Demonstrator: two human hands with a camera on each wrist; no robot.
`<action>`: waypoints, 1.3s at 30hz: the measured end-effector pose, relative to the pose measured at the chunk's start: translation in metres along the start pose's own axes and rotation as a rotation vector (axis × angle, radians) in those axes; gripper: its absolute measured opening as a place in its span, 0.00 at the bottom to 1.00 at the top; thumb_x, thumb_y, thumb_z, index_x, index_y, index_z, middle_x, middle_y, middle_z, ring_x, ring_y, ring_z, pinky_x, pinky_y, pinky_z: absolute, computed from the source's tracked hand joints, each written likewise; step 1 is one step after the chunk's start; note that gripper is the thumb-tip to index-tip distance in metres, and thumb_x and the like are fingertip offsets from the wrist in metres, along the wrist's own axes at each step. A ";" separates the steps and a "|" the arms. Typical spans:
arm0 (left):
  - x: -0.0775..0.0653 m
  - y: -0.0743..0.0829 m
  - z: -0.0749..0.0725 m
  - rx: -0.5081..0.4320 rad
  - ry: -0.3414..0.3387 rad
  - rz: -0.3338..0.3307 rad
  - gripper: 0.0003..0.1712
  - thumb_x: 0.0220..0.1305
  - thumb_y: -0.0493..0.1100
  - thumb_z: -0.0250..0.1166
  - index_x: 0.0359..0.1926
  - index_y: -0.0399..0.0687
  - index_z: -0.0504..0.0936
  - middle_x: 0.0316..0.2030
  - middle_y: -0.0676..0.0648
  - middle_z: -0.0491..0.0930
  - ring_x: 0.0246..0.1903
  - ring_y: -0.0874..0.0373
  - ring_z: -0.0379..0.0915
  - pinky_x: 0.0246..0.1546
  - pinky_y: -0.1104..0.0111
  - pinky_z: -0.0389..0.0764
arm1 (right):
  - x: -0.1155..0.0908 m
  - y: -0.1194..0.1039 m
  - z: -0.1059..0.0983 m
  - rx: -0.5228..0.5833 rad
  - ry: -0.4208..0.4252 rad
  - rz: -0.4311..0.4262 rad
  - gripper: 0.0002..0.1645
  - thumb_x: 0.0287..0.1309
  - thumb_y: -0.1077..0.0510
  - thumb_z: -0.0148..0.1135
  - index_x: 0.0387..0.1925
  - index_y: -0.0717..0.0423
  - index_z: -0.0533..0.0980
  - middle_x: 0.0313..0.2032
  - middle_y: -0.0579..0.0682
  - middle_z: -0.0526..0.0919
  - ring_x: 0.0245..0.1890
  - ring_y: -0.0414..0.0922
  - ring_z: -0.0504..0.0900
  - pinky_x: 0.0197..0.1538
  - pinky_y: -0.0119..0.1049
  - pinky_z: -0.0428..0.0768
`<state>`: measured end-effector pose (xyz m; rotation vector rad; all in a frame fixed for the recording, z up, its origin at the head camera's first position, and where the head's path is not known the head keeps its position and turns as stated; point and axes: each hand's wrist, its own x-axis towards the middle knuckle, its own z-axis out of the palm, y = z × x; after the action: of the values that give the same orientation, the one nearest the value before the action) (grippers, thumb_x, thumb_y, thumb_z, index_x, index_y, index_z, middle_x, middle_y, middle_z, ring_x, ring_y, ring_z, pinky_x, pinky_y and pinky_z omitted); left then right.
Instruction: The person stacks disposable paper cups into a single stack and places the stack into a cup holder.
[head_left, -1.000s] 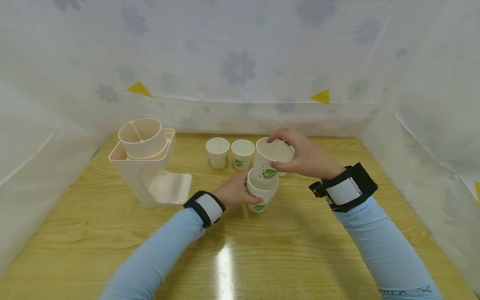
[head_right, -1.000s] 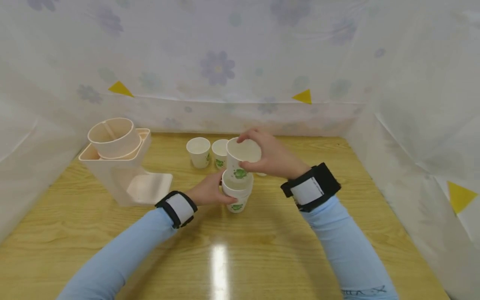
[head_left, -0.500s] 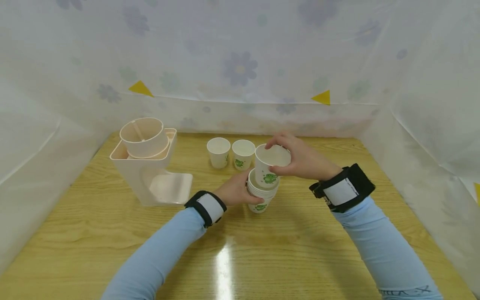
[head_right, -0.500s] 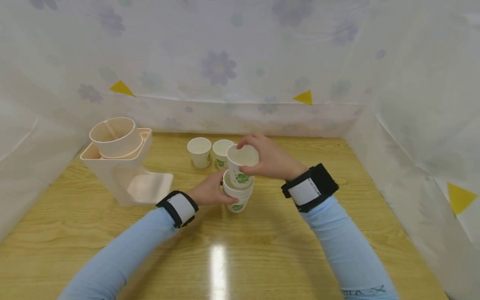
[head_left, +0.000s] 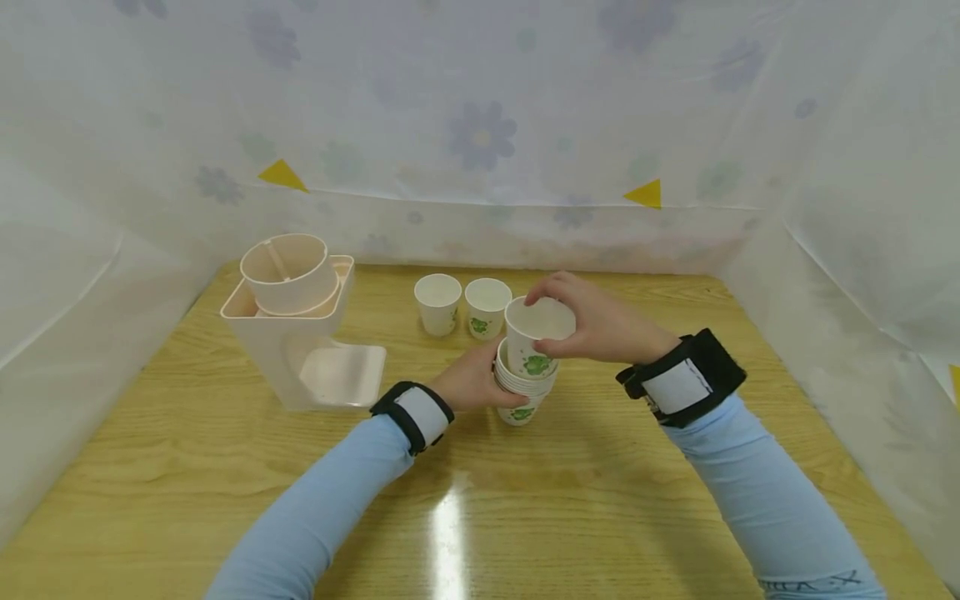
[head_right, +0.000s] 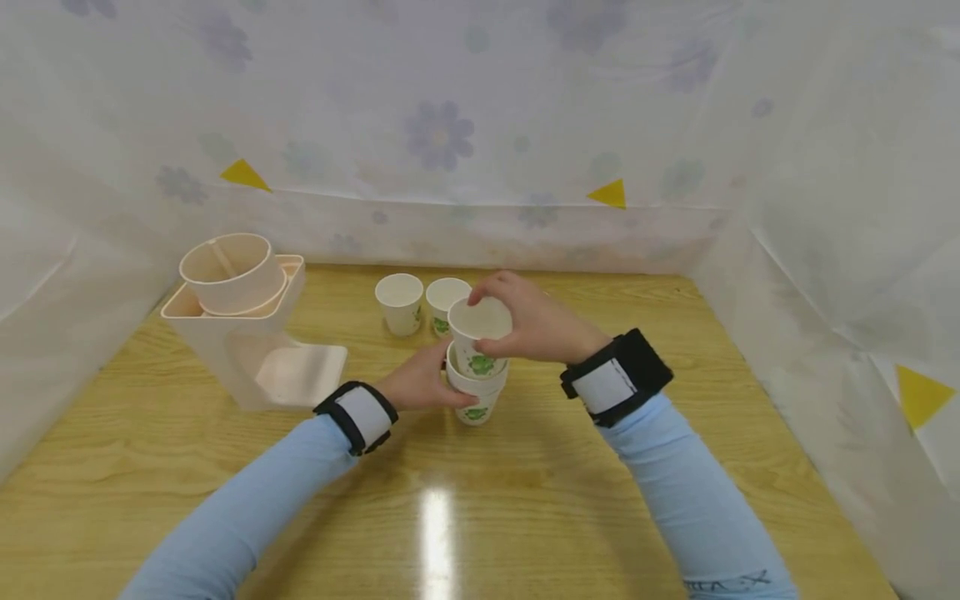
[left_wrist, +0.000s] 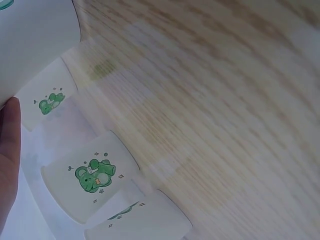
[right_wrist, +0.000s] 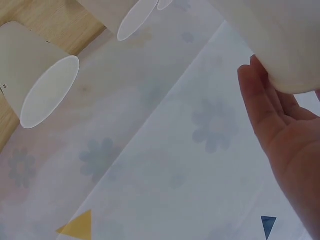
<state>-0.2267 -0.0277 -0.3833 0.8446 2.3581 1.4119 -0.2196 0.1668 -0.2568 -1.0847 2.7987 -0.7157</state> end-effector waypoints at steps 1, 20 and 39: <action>0.000 0.000 0.000 0.004 0.000 0.004 0.44 0.47 0.39 0.74 0.64 0.52 0.62 0.56 0.48 0.74 0.55 0.55 0.71 0.58 0.61 0.70 | 0.000 0.000 0.001 0.001 -0.004 0.004 0.26 0.48 0.52 0.69 0.50 0.53 0.72 0.50 0.50 0.73 0.47 0.47 0.72 0.50 0.44 0.72; -0.001 0.000 -0.001 0.014 -0.007 -0.022 0.44 0.46 0.41 0.75 0.63 0.52 0.62 0.55 0.49 0.75 0.54 0.56 0.72 0.57 0.62 0.71 | 0.002 -0.001 0.013 0.021 -0.023 0.001 0.29 0.48 0.51 0.69 0.52 0.52 0.71 0.53 0.51 0.71 0.48 0.49 0.72 0.49 0.47 0.74; -0.003 0.004 0.000 -0.027 -0.007 -0.051 0.41 0.47 0.41 0.74 0.62 0.48 0.64 0.54 0.47 0.75 0.53 0.55 0.73 0.56 0.62 0.73 | 0.001 0.004 0.021 0.048 -0.055 0.020 0.29 0.49 0.51 0.70 0.52 0.55 0.71 0.54 0.54 0.69 0.49 0.53 0.72 0.50 0.52 0.76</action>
<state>-0.2228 -0.0278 -0.3805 0.7754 2.3324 1.4151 -0.2188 0.1605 -0.2774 -1.0498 2.7279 -0.7353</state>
